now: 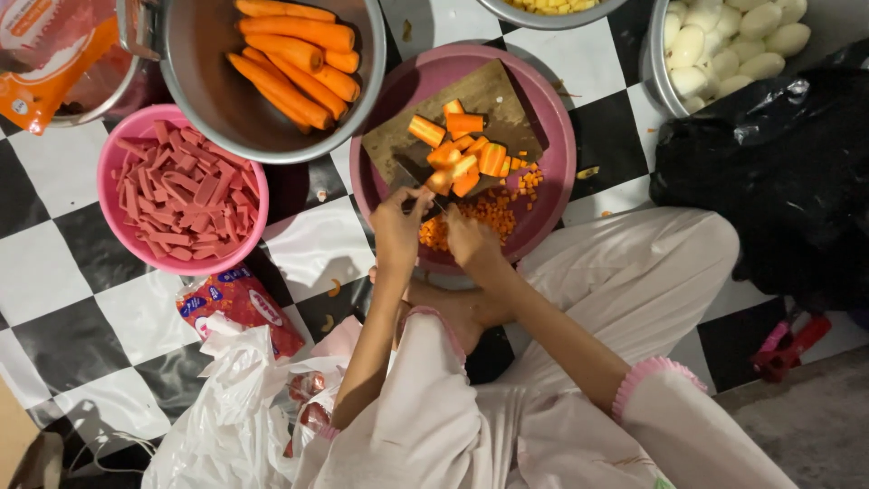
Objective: Dicing carrots into small pieces on a cutting board using a knife in a food preparation area.
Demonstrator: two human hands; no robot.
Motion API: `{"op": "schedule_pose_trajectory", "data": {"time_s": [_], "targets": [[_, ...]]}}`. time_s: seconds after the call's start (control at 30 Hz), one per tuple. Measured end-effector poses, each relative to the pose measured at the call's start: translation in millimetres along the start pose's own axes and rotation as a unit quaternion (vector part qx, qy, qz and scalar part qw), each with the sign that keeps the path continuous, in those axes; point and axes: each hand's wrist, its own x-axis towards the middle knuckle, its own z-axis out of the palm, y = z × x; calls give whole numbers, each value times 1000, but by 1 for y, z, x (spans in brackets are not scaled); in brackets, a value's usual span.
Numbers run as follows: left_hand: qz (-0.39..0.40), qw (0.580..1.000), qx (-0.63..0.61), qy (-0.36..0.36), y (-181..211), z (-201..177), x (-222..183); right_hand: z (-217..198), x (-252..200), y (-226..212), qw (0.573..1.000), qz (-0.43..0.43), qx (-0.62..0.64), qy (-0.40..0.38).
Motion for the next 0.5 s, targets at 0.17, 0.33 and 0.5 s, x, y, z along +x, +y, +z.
{"op": "schedule_pose_trajectory", "data": {"time_s": [0.17,0.33,0.5], "targets": [[11,997,70,-1,-4,-3,4,-2,-25,-10,990,-79,-77,93],[34,996,32,72,-25,-21,6,-36,-52,-5,921,-234,36,311],[140,973,159,89,-31,-2,32,-82,-67,-7,871,-268,62,406]]}}
